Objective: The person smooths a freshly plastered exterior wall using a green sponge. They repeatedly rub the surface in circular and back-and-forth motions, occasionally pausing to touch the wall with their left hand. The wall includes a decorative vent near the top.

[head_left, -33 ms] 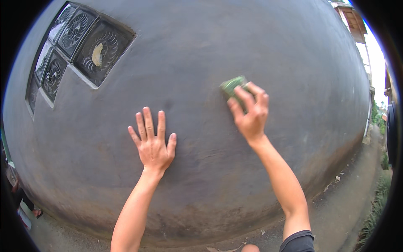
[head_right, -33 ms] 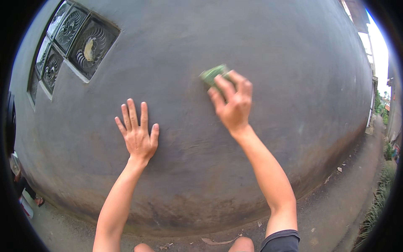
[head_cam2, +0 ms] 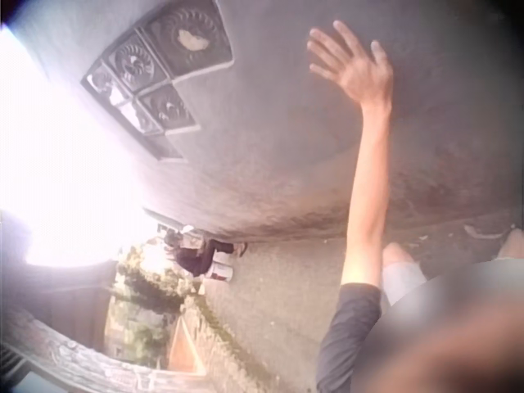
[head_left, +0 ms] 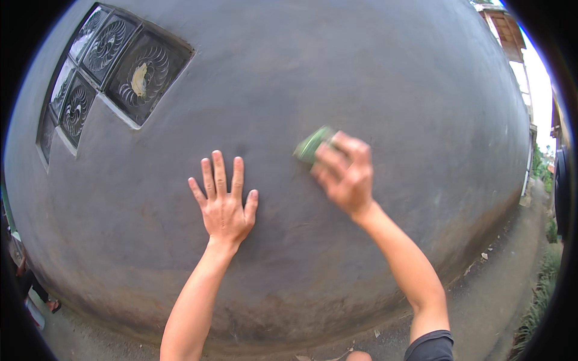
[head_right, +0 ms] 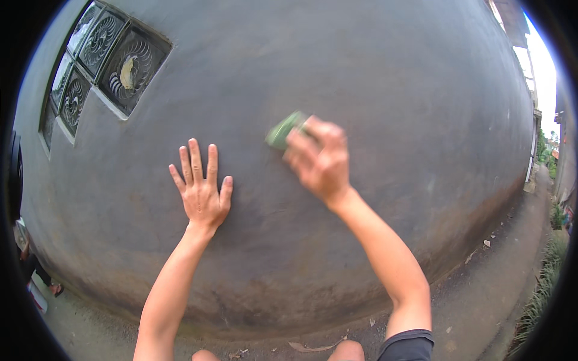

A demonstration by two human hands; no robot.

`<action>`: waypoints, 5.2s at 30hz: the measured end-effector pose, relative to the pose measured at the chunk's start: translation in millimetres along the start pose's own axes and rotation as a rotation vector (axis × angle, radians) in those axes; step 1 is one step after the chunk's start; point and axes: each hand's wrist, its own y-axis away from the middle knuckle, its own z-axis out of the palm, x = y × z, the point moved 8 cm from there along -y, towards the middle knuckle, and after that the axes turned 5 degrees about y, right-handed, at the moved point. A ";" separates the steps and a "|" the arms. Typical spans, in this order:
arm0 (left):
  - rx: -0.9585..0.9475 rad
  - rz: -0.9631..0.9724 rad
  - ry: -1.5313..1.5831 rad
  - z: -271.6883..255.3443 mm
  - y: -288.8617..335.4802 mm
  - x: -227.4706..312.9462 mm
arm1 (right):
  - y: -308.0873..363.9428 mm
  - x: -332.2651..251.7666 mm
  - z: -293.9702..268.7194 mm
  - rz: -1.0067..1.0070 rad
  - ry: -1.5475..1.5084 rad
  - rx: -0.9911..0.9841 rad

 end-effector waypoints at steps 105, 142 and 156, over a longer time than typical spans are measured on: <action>0.000 -0.005 0.065 35.6 -30.9 93.8 | 13.1 56.3 -17.3 -0.492 -0.064 -0.205; 0.010 0.010 -0.011 50.0 -43.5 151.5 | 33.2 143.2 -60.3 -0.151 -0.098 -0.052; 0.005 -0.009 -0.015 50.9 -37.2 151.1 | 83.9 84.7 -54.2 -0.762 -0.162 -0.208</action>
